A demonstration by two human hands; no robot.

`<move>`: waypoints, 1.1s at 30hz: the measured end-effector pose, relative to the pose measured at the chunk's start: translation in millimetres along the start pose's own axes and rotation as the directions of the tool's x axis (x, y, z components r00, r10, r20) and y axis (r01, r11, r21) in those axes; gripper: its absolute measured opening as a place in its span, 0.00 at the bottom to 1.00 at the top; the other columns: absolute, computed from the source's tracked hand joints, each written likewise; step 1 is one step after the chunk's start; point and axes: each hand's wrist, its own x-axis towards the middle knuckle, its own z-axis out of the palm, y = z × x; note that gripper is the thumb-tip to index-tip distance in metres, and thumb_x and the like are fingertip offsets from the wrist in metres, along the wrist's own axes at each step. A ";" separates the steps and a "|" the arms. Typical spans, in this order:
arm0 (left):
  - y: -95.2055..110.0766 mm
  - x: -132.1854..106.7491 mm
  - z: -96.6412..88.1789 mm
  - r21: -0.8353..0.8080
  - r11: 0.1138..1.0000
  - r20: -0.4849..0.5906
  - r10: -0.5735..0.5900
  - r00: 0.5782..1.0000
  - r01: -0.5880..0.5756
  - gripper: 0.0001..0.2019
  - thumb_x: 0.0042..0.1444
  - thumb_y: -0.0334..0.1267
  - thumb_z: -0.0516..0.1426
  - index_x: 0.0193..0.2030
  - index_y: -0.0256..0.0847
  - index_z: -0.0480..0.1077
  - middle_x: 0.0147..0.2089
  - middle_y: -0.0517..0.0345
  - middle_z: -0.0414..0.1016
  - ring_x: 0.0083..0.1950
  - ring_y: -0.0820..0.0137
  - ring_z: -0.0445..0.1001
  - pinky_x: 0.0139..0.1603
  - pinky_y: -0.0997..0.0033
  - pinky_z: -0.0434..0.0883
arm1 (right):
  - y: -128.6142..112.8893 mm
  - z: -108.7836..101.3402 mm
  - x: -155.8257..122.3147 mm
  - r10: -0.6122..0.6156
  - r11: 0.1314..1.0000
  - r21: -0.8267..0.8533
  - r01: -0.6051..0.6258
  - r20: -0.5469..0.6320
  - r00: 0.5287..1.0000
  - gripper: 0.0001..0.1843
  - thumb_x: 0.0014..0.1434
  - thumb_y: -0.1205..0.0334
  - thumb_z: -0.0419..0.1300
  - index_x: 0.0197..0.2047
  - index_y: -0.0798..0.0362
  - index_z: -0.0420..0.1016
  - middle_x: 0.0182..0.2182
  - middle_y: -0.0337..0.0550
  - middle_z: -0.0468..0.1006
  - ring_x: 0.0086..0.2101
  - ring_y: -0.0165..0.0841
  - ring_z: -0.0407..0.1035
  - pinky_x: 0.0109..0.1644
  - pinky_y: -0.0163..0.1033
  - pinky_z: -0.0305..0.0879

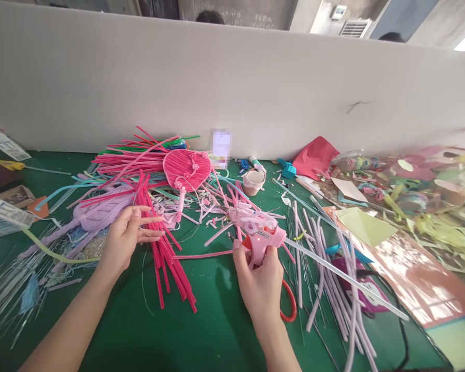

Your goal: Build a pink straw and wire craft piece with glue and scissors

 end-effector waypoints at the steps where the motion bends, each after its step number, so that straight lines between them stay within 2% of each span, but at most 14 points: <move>1: 1.9 -1.8 1.7 -0.027 1.000 -0.001 -0.013 1.000 0.013 0.18 0.61 0.55 0.52 0.44 0.41 0.66 0.33 0.52 0.81 0.22 0.65 0.79 0.21 0.68 0.76 | 0.4 0.6 0.1 0.007 1.000 0.015 -0.007 -0.013 1.000 0.26 0.47 0.40 0.64 0.22 0.46 0.52 0.15 0.29 0.59 0.17 0.27 0.54 0.20 0.35 0.53; 6: 6.9 -7.2 6.2 -0.088 0.996 -0.016 -0.013 1.000 0.012 0.19 0.60 0.55 0.54 0.45 0.40 0.66 0.34 0.50 0.81 0.21 0.64 0.79 0.19 0.70 0.75 | 1.1 4.8 3.2 0.055 0.998 0.040 -0.052 -0.089 0.995 0.29 0.41 0.38 0.67 0.20 0.47 0.54 0.14 0.30 0.59 0.17 0.26 0.53 0.19 0.34 0.52; 10: 8.7 -8.7 5.8 -0.118 0.993 -0.038 -0.001 0.999 -0.004 0.18 0.61 0.54 0.53 0.46 0.41 0.67 0.34 0.50 0.81 0.25 0.62 0.81 0.21 0.69 0.77 | 7.7 9.4 4.0 0.051 0.996 0.071 -0.047 -0.049 0.998 0.26 0.44 0.41 0.67 0.21 0.48 0.57 0.14 0.32 0.63 0.18 0.27 0.55 0.19 0.34 0.54; 14: 13.4 -11.9 6.8 -0.146 0.989 -0.031 -0.003 1.000 -0.002 0.17 0.62 0.52 0.53 0.46 0.40 0.66 0.37 0.50 0.82 0.29 0.61 0.83 0.27 0.66 0.79 | 15.2 14.6 0.4 0.038 0.998 0.056 -0.036 -0.039 0.999 0.26 0.44 0.42 0.67 0.20 0.48 0.55 0.14 0.32 0.63 0.17 0.27 0.56 0.19 0.34 0.54; 19: 17.5 -18.0 12.5 -0.196 0.980 -0.032 0.030 0.999 -0.035 0.17 0.62 0.52 0.55 0.46 0.39 0.68 0.36 0.50 0.82 0.36 0.59 0.84 0.34 0.62 0.81 | 15.0 22.3 -7.6 -0.036 0.999 0.001 0.036 -0.003 0.999 0.27 0.44 0.43 0.67 0.18 0.46 0.52 0.12 0.32 0.62 0.16 0.27 0.55 0.18 0.34 0.54; 23: 18.0 -25.0 18.4 -0.233 0.971 0.016 0.058 0.998 -0.053 0.16 0.61 0.50 0.58 0.44 0.37 0.71 0.39 0.48 0.82 0.43 0.58 0.83 0.42 0.60 0.81 | 14.8 27.9 -11.3 -0.130 0.988 -0.085 0.128 -0.011 0.991 0.24 0.48 0.46 0.64 0.19 0.45 0.51 0.11 0.29 0.56 0.14 0.27 0.52 0.18 0.35 0.53; 26: 17.7 -29.6 22.0 -0.244 0.969 0.044 0.058 0.997 -0.045 0.17 0.60 0.50 0.58 0.42 0.36 0.72 0.42 0.46 0.82 0.45 0.59 0.82 0.47 0.59 0.80 | 16.1 29.7 -11.8 -0.169 0.978 -0.131 0.165 -0.020 0.985 0.23 0.49 0.46 0.62 0.20 0.45 0.52 0.11 0.28 0.55 0.14 0.27 0.51 0.18 0.35 0.52; 33: 17.4 -33.0 25.4 -0.213 0.975 0.049 0.068 0.996 -0.056 0.17 0.60 0.51 0.58 0.42 0.36 0.73 0.43 0.44 0.82 0.46 0.57 0.82 0.47 0.57 0.79 | 17.1 28.4 -11.7 -0.186 0.974 -0.136 0.179 -0.035 0.982 0.23 0.49 0.47 0.62 0.19 0.45 0.52 0.11 0.28 0.55 0.14 0.27 0.51 0.19 0.35 0.53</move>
